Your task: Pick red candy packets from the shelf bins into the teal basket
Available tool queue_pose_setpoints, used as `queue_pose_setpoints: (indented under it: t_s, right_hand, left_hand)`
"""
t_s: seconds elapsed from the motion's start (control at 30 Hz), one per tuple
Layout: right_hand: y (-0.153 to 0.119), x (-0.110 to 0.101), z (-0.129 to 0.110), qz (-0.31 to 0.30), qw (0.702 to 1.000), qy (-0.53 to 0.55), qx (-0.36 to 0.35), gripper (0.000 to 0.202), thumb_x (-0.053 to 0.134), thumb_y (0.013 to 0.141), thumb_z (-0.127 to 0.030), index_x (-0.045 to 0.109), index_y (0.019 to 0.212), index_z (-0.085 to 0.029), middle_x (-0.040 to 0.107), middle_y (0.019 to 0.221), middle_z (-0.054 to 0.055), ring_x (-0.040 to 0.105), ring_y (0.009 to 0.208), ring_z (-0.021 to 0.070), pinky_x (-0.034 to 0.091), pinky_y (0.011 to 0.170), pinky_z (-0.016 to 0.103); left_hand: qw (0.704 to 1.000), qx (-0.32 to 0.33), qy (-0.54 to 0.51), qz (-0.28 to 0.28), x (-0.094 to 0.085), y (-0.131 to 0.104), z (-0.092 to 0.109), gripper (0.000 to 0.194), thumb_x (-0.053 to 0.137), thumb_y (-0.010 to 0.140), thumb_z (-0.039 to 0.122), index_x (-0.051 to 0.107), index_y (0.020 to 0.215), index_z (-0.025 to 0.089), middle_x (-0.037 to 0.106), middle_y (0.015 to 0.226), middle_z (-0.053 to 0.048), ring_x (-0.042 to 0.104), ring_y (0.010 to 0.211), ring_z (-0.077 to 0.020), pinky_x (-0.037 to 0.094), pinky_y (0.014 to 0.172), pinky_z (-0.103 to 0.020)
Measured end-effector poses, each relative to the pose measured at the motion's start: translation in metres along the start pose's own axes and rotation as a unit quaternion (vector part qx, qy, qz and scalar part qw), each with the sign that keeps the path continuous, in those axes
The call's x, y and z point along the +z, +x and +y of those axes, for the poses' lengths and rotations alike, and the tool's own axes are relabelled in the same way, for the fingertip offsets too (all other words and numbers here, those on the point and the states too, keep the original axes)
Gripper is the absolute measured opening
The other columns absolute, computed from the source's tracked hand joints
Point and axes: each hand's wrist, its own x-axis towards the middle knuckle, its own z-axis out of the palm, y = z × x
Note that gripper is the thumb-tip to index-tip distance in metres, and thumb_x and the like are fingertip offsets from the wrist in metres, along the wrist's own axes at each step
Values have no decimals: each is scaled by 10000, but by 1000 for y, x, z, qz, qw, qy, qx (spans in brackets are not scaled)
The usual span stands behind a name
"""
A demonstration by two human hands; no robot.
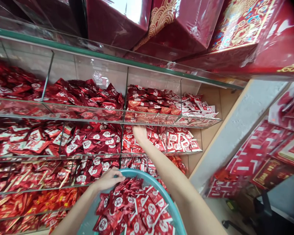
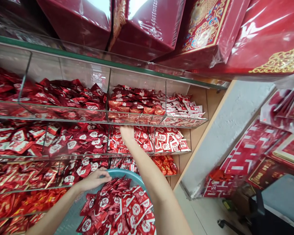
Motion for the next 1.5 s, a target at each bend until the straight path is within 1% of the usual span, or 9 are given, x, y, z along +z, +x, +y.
queue_pose_setpoints:
  t_s: [0.2,0.4,0.57,0.67,0.77,1.0,1.13,1.33,1.5]
  right_hand:
    - [-30,2,8,73,995,26,63,279,316,910,-155,566,1032,-147,605,985,111,527,917,207,364,794,315]
    - [-105,-14,19,188,960,201,48,251,341,927,-249,576,907,-165,581,871,53,501,851,165,362,788,282]
    - [-180,-15,18,73,936,345,8,187,399,903,-226,544,794,-181,566,779,17,513,750,136,386,691,246]
    - [-213,-7,15,-5,927,375,2,170,402,897,-196,522,777,-187,564,770,9,516,739,131,391,679,244]
    - [-236,1,18,-36,926,376,23,160,396,893,-175,502,774,-191,561,779,10,514,743,136,397,691,255]
    - [-260,3,43,-17,910,400,109,204,369,905,-269,503,770,-197,560,812,38,532,777,161,414,692,275]
    - [-270,4,45,-32,887,440,137,208,359,908,-312,490,793,-198,559,742,17,524,668,138,411,615,239]
    - [-279,9,11,-89,875,465,104,198,357,909,-277,494,789,-200,563,686,-22,511,616,107,379,589,198]
    - [-280,23,-25,-179,891,408,88,164,387,885,-229,535,818,-208,608,699,-16,546,636,116,334,585,203]
  left_hand:
    - [1000,8,-9,-3,1,1,-2,446,485,708,615,687,717,217,602,881,-12,538,876,-179,376,844,-262]
    - [1000,11,-13,-6,0,1,-2,433,476,723,596,682,713,215,616,872,-7,538,885,-185,373,841,-267]
    - [1000,5,-15,-14,0,2,-1,440,485,705,611,686,724,220,617,899,-16,537,890,-187,368,858,-274]
    - [1000,9,-17,-19,1,3,-1,429,481,714,601,685,743,226,622,904,-12,537,900,-185,365,859,-269]
    - [1000,9,-19,-16,2,3,-2,414,486,714,594,684,743,231,628,916,-3,532,912,-184,360,872,-265]
    - [1000,10,-12,-12,3,3,-5,379,491,724,570,683,742,244,625,929,11,524,947,-181,355,878,-252]
    - [1000,14,-8,-12,3,4,-6,379,490,729,568,682,751,242,626,912,12,528,934,-178,357,869,-249]
    - [1000,17,-6,-19,3,4,-5,384,485,736,562,678,740,229,620,893,3,528,931,-176,358,866,-258]
    - [1000,7,-6,-17,4,3,-6,392,488,727,577,682,777,240,609,930,4,524,952,-183,355,886,-269]
